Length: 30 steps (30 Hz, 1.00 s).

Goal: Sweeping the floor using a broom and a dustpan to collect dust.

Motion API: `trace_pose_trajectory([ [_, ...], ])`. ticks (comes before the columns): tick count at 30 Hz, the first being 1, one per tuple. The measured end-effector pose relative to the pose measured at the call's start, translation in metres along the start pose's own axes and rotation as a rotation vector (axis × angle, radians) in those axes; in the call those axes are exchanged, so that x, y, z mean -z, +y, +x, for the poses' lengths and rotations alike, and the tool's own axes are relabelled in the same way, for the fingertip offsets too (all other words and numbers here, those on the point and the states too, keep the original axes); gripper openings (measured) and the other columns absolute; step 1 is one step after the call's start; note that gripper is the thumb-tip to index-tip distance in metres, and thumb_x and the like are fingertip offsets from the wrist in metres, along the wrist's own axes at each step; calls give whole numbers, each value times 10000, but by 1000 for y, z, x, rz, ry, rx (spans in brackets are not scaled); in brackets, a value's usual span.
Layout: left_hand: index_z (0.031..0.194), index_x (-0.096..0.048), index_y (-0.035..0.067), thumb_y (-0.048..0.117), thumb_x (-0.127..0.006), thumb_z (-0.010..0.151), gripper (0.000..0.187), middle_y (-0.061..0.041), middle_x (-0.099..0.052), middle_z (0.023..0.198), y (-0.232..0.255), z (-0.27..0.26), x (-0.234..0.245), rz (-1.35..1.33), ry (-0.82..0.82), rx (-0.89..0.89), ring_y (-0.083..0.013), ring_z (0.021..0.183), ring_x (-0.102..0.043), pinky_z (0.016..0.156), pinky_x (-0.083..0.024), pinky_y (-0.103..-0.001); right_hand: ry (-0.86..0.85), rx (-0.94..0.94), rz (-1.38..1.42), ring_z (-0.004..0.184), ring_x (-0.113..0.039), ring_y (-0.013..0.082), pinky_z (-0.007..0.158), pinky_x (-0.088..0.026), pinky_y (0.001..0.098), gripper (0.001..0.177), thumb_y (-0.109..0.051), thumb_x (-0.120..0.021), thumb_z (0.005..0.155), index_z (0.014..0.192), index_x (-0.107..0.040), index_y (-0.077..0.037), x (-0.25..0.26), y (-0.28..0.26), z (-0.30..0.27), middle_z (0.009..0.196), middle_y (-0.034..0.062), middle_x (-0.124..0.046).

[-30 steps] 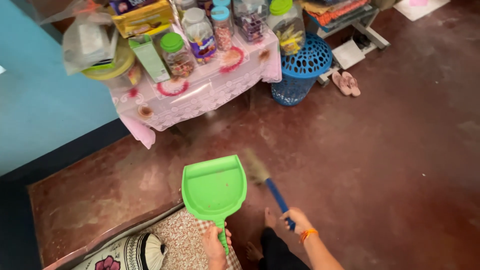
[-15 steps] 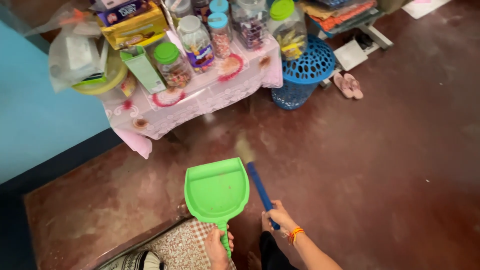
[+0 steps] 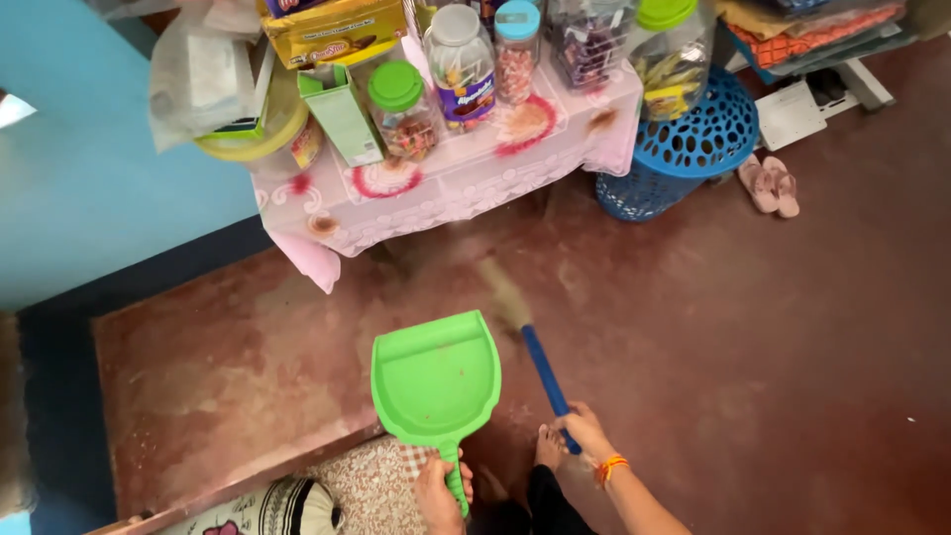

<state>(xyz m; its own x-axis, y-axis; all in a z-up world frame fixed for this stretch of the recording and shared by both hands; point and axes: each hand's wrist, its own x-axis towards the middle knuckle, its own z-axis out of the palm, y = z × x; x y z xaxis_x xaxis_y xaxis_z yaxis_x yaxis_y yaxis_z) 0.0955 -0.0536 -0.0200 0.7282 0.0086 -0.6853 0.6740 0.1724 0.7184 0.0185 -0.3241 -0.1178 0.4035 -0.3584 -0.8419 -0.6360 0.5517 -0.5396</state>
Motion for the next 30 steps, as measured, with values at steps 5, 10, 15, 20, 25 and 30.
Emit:
trace_pose_trajectory([
  [5, 948, -705, -51, 179, -505, 834, 326, -153, -640, 583, -5, 24, 10, -32, -15, -9, -201, 373, -507, 336, -387, -322, -44, -38, 222, 530, -551, 193, 426, -464, 349, 626, 14, -645, 802, 1372, -410, -100, -60, -40, -5, 819, 119, -574],
  [10, 939, -707, -40, 181, -503, 816, 325, -150, -644, 587, -8, 64, 25, 11, -53, 21, -202, 387, -534, 354, -424, -326, -81, -75, 324, 490, -494, 170, 385, -409, 323, 627, -11, -635, 781, 1367, -455, -141, -100, -68, 5, 770, 78, -518],
  [15, 971, -684, -49, 162, -515, 819, 311, -153, -642, 597, 4, 91, 28, 7, 7, 28, -198, 412, -543, 374, -437, -325, -302, -51, 225, 504, -490, 133, 397, -391, 285, 582, 0, -637, 799, 1350, -484, -107, -144, -87, 50, 826, 79, -559],
  [20, 965, -675, -73, 130, -496, 784, 326, -182, -628, 568, -7, 126, 45, -37, 10, 47, -225, 377, -513, 344, -410, -346, -234, 66, 101, 536, -562, 153, 414, -448, 299, 571, -19, -645, 812, 1373, -544, -49, -185, -72, 135, 906, 170, -612],
  [25, 933, -651, -89, 150, -463, 773, 344, -218, -656, 554, -38, 170, 88, 68, -36, 128, -267, 361, -535, 336, -453, -400, -112, 79, 359, 697, -728, 123, 559, -604, 289, 564, -39, -610, 839, 1394, -510, -34, -227, -35, 154, 999, 69, -714],
  [30, 992, -633, -72, 124, -497, 737, 349, -241, -658, 600, -58, 205, 108, 38, -121, 253, -299, 412, -581, 393, -497, -422, -353, -113, 248, 458, -573, 153, 338, -400, 305, 405, -296, -579, 917, 1268, -591, -94, -233, -33, 135, 729, 53, -670],
])
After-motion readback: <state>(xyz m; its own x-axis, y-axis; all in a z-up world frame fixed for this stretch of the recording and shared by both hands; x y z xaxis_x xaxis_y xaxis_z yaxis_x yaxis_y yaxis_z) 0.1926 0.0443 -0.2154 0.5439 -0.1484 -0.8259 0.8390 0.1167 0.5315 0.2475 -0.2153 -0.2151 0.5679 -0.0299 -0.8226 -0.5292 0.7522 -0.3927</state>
